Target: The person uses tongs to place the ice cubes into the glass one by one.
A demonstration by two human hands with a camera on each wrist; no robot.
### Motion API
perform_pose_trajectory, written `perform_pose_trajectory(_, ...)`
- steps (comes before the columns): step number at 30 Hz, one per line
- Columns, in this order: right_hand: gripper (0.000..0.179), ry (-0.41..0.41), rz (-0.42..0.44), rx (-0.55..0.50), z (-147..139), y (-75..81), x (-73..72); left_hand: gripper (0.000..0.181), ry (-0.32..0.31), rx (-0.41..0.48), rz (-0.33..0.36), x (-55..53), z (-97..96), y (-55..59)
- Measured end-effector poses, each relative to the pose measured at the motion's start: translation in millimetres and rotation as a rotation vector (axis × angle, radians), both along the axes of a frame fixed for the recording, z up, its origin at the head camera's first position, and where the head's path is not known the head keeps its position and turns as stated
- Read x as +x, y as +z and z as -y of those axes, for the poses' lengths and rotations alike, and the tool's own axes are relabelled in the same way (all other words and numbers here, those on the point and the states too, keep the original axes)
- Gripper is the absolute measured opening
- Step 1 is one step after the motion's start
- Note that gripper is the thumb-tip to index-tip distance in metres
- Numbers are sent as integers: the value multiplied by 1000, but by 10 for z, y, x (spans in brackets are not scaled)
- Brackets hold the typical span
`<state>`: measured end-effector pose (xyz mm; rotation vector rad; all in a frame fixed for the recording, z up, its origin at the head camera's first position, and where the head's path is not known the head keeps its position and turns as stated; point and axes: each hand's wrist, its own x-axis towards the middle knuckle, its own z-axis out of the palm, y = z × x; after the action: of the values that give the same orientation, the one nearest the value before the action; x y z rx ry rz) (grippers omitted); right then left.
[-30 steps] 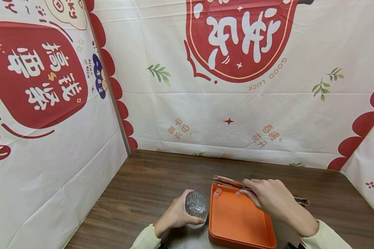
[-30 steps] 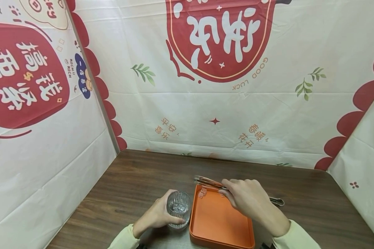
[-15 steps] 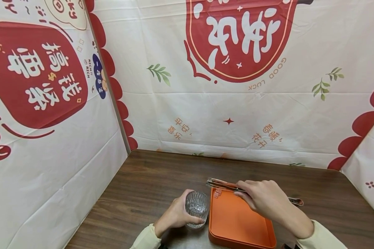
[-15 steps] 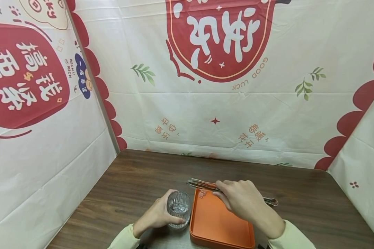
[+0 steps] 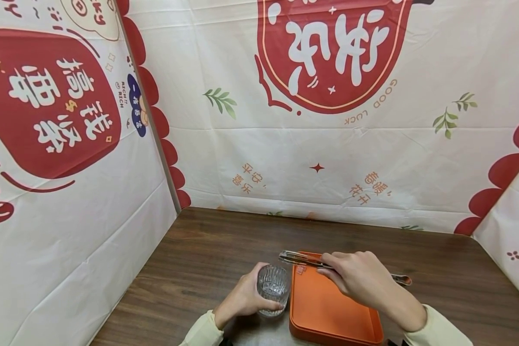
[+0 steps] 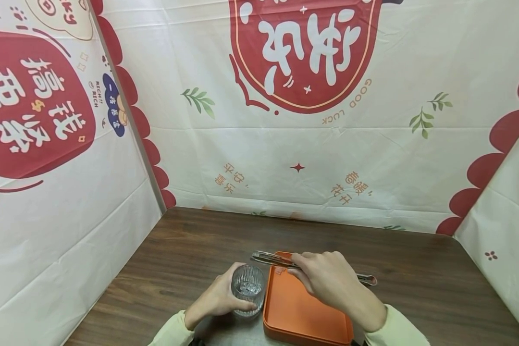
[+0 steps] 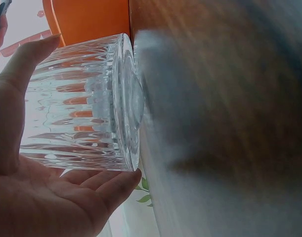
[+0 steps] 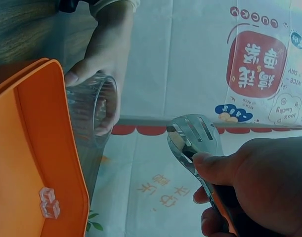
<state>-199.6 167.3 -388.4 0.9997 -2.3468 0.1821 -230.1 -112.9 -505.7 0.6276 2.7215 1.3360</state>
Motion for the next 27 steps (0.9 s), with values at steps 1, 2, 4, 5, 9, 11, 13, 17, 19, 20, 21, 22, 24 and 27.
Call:
perform_pose_trajectory(1,20,4,3,1,12,-2,-1,87,0,2,2,0,1,2)
perform_pose_trajectory(2,19,9,5,-1,24,-3,-3,87,1,2,2,-1,1,4)
perform_pose_trajectory(4,17,15,12,-2,46,-4,-4,87,0,3,3,-3,2,6)
perform_pose_trajectory(5,17,18,17,-3,57,-4,-5,87,0,3,3,-3,3,7)
perform_pose_trajectory(9,17,21,33,-2,87,-5,-3,87,-3,1,-1,-5,5,8)
perform_pose_trajectory(11,17,20,30,1,98,-8,-4,86,-6,3,-4,-5,6,9)
perform_pose_trajectory(13,18,19,27,3,103,-13,-3,86,-8,6,-7,-6,7,9)
perform_pose_trajectory(17,16,20,34,4,109,-27,-11,86,-10,6,-10,-8,10,8)
perform_pose_trajectory(19,15,21,39,4,114,-36,-15,86,-10,7,-10,-9,10,4)
perform_pose_trajectory(20,15,22,39,4,115,-41,-16,87,-10,7,-9,-9,10,2)
perform_pose_trajectory(21,15,22,39,6,116,-46,-17,87,-9,7,-8,-9,10,1)
perform_pose_trajectory(22,15,23,37,5,118,-49,-18,88,-9,8,-7,-9,9,0)
perform_pose_trajectory(24,15,26,33,4,123,-55,-18,88,-8,12,-4,-9,9,-2)
perform_pose_trajectory(27,17,29,27,6,123,-66,-17,88,-9,16,-1,-8,6,-3)
